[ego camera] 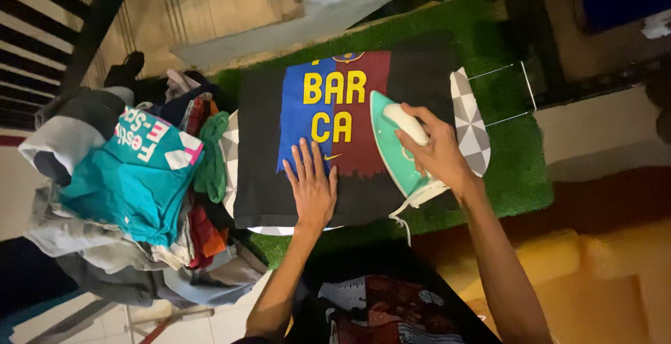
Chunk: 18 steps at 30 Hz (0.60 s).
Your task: The person irons a black t-shirt with a Barcelona logo on an ironing board. They use a teal and white iron to smooth the front and back of the shirt, adjusting its position multiple times. The person also briefly handles a pile of other clothes nearby.
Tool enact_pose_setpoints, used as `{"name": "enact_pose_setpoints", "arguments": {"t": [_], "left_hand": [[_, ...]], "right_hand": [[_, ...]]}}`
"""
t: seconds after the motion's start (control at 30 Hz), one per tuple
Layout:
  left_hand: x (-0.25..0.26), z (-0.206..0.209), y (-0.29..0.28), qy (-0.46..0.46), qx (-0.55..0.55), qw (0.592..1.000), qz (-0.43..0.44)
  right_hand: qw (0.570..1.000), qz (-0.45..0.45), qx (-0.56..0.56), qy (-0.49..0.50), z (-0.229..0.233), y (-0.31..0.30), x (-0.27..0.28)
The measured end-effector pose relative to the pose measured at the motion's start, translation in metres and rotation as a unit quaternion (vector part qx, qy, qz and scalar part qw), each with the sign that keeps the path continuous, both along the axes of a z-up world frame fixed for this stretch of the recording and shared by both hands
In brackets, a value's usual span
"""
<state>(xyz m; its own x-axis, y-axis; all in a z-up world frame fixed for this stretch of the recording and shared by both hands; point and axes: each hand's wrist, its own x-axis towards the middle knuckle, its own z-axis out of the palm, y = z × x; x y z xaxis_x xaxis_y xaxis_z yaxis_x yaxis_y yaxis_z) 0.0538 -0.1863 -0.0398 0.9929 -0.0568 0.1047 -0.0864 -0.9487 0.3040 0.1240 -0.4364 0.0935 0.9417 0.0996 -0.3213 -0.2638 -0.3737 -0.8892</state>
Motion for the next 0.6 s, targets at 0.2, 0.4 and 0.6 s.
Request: {"name": "enact_pose_setpoints", "arguments": {"t": [0.2, 0.4, 0.6], "left_hand": [[0.0, 0.003, 0.008, 0.023, -0.018, 0.999, -0.014], [-0.006, 0.007, 0.013, -0.008, -0.024, 0.999, 0.041], [-0.011, 0.008, 0.029, 0.013, -0.051, 0.998, 0.025]], "right_hand": [[0.995, 0.07, -0.039, 0.061, 0.012, -0.007, 0.004], [0.992, 0.08, -0.085, 0.054, 0.014, 0.0, 0.0], [0.976, 0.19, -0.064, 0.086, 0.023, -0.01, 0.003]]}}
